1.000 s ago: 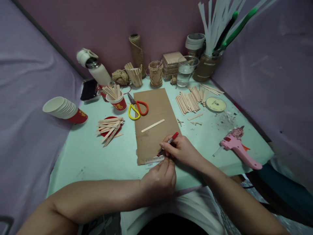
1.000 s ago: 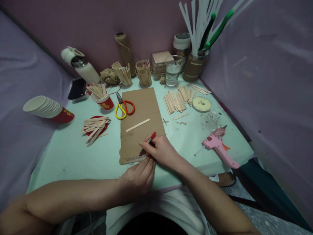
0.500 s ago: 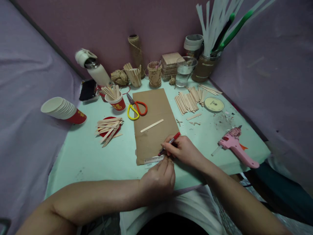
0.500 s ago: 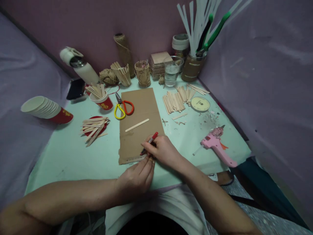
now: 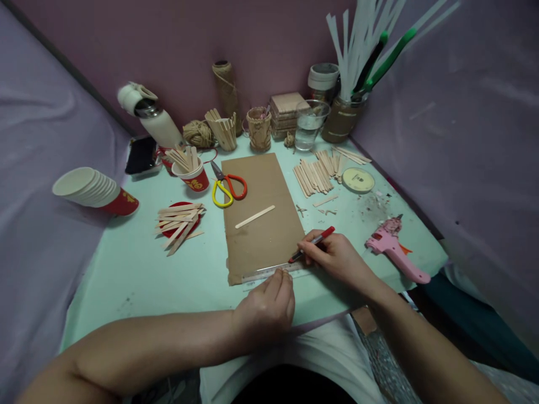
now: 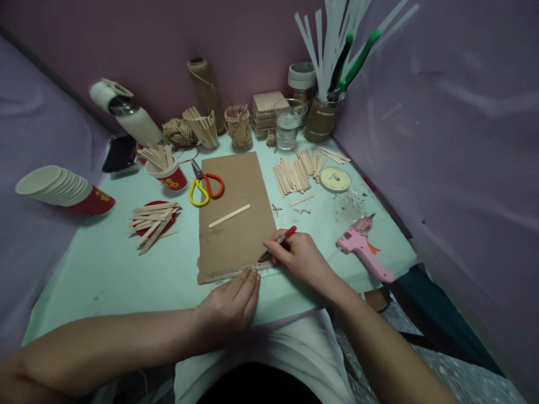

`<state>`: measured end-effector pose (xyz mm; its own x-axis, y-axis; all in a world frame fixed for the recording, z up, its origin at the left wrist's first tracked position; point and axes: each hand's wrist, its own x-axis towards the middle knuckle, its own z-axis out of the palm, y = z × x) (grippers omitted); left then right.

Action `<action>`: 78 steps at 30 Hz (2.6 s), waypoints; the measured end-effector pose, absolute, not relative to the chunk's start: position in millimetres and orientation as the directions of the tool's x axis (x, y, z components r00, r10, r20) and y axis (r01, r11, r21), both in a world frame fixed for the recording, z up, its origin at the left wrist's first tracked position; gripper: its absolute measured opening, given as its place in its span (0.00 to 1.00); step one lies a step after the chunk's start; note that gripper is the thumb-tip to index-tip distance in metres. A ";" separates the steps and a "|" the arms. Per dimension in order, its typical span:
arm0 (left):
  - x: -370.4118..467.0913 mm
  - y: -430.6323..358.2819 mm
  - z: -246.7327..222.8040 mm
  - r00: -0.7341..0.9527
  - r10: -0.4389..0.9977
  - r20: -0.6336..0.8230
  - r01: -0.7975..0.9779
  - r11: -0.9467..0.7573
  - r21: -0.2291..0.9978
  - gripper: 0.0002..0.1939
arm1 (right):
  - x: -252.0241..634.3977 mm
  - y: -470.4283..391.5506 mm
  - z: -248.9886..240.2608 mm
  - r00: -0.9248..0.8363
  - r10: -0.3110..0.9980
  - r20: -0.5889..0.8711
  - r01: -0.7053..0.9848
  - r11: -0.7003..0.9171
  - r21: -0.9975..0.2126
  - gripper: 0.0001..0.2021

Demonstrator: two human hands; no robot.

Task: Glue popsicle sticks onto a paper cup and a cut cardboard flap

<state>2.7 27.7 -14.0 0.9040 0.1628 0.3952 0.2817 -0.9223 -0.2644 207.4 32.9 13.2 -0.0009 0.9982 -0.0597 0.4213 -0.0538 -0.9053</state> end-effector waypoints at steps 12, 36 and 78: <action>3.6 30.1 -11.2 0.895 0.141 0.423 0.266 -0.930 -0.254 0.16 | 242.2 15.1 8.8 0.143 0.986 -0.084 0.522 -0.147 -0.840 0.20; -4.7 9.1 4.7 0.831 0.031 0.556 0.103 -0.990 -0.099 0.13 | 211.5 -40.7 3.7 0.528 0.849 0.034 0.195 -0.082 -0.977 0.15; -31.1 54.8 3.1 0.757 -0.146 0.637 -0.130 -0.989 -0.072 0.08 | 164.2 -66.6 -25.1 0.203 0.786 0.584 0.651 0.338 -0.680 0.11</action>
